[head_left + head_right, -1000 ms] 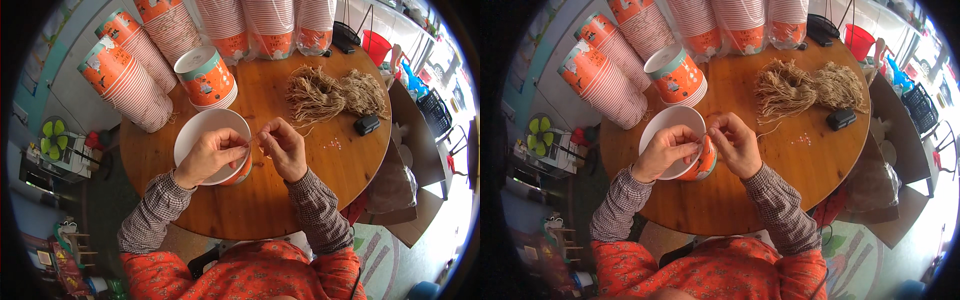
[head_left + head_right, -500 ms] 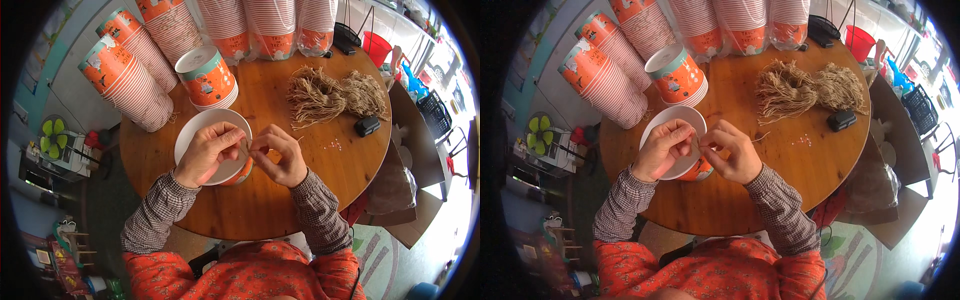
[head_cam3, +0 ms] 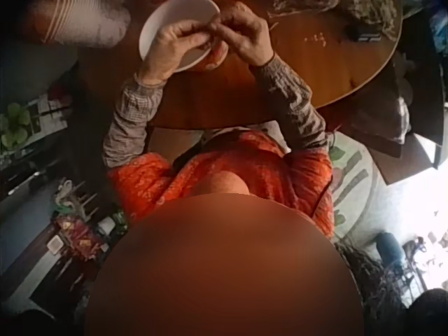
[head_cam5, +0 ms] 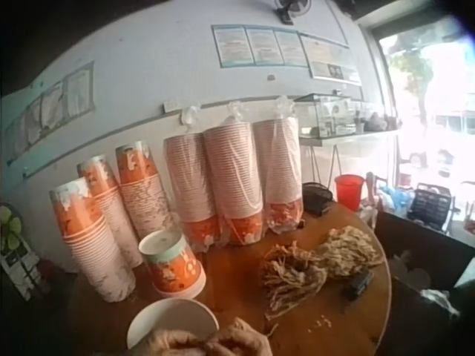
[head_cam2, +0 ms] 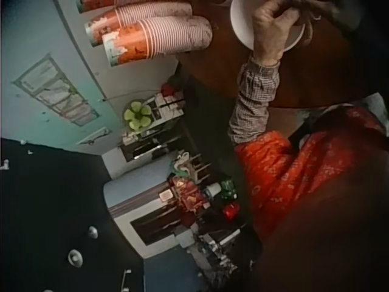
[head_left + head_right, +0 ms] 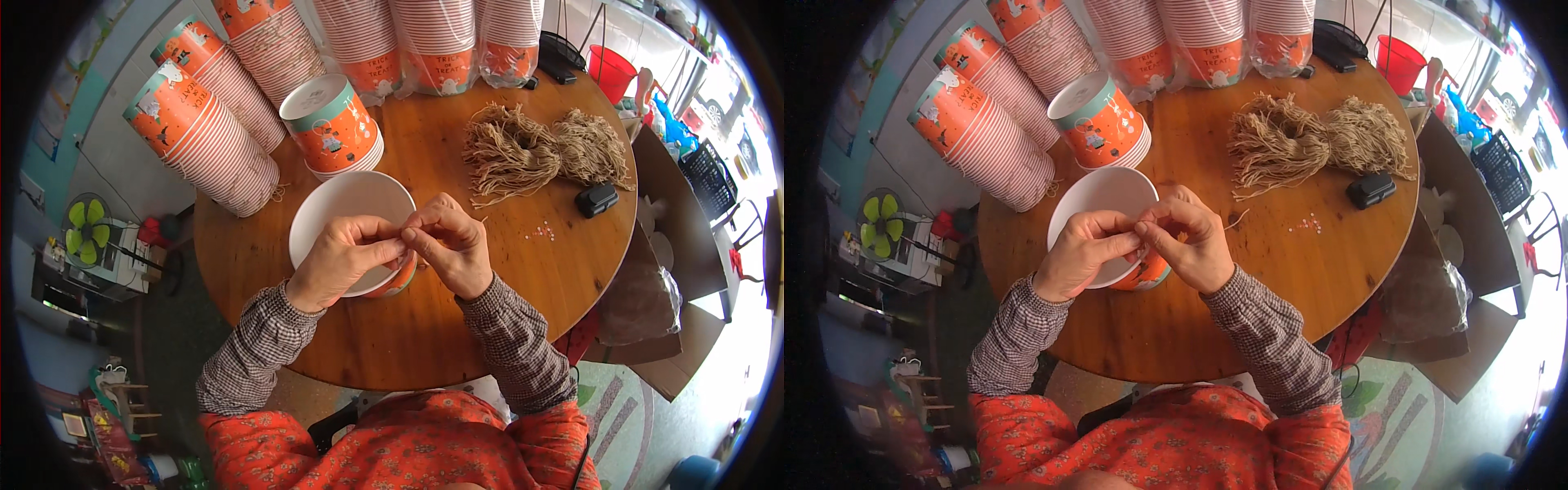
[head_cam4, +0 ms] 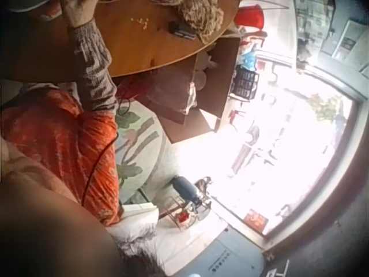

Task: Threading and tying thin strings through holes in paper buckets to create handles.

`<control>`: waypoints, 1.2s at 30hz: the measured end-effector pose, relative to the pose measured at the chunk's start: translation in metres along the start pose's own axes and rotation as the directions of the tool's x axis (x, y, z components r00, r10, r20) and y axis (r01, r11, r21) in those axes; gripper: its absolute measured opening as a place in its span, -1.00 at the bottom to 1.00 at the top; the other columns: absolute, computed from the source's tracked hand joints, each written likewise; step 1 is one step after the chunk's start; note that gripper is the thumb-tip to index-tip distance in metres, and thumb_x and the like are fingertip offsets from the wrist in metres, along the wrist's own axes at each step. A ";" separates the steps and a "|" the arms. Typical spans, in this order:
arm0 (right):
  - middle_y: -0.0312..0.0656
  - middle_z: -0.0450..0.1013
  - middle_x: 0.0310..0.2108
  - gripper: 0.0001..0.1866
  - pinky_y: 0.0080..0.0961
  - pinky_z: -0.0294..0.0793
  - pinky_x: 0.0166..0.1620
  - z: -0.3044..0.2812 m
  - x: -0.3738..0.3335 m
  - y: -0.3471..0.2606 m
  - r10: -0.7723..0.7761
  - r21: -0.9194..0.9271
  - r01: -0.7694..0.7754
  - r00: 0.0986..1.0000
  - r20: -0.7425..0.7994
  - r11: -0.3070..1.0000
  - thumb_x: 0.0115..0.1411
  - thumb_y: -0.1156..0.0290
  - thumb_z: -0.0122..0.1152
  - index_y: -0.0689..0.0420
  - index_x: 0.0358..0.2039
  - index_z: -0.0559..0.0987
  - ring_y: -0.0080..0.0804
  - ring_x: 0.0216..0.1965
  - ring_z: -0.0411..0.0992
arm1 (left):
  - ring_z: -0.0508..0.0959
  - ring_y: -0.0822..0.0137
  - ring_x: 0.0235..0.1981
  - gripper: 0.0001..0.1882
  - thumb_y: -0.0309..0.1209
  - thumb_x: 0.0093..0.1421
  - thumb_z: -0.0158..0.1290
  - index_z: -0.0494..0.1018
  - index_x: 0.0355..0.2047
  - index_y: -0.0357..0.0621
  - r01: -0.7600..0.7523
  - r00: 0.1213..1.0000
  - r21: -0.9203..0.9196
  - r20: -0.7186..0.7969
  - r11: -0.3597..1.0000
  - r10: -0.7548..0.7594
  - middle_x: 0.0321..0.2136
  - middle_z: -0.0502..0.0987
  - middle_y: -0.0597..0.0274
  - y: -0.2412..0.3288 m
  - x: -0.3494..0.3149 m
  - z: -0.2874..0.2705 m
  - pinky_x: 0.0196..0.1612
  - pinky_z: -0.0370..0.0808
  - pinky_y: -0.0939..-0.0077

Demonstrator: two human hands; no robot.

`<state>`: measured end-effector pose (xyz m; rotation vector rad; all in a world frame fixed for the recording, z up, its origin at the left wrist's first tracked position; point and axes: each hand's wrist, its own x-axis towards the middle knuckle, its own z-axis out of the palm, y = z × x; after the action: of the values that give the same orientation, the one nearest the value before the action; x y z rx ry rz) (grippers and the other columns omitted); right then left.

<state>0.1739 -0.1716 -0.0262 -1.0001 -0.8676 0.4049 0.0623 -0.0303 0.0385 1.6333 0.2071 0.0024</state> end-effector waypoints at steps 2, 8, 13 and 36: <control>-0.31 0.39 -0.38 -0.94 -0.69 0.42 -0.39 0.000 0.001 0.001 -0.003 -0.022 0.003 1.000 -0.006 1.000 0.14 0.54 0.26 0.22 -0.37 0.56 -0.67 -0.42 0.41 | 0.52 0.55 -0.37 -0.81 -0.45 0.24 0.06 0.51 -0.21 -0.33 -0.005 1.000 -0.016 -0.015 1.000 0.004 -0.35 0.57 0.26 -0.003 0.000 0.000 -0.22 0.47 0.67; -0.30 0.51 -0.38 -0.86 -0.71 0.41 -0.38 0.001 0.000 -0.005 0.247 0.115 -0.240 0.967 -0.057 0.964 0.19 0.50 0.23 0.29 -0.28 0.52 -0.70 -0.43 0.41 | 0.49 0.51 -0.35 -0.85 -0.51 0.26 0.00 0.49 -0.22 -0.33 -0.044 0.989 -0.087 -0.142 0.995 0.032 -0.35 0.54 0.24 0.002 -0.002 0.002 -0.21 0.45 0.63; -0.34 0.47 -0.42 -0.88 -0.74 0.39 -0.41 0.006 -0.002 -0.005 0.206 0.025 -0.205 0.977 -0.056 0.978 0.18 0.48 0.25 0.26 -0.32 0.54 -0.73 -0.44 0.40 | 0.48 0.52 -0.36 -0.85 -0.49 0.25 0.01 0.49 -0.23 -0.32 -0.104 0.978 0.010 -0.183 0.995 0.104 -0.35 0.54 0.24 0.002 -0.003 0.005 -0.21 0.44 0.63; -0.34 0.38 -0.46 -0.91 -0.72 0.30 -0.48 0.008 -0.005 0.004 -0.060 -0.206 0.050 0.997 -0.044 0.977 0.09 0.55 0.21 0.20 -0.39 0.48 -0.71 -0.53 0.30 | 0.58 0.52 -0.35 -0.88 -0.53 0.19 0.11 0.52 -0.29 -0.34 -0.231 0.932 0.396 -0.172 0.889 0.319 -0.41 0.60 0.24 0.001 -0.004 0.005 -0.27 0.53 0.65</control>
<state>0.1649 -0.1681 -0.0292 -1.1689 -0.9024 0.2453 0.0588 -0.0362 0.0393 2.0304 0.1567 0.3992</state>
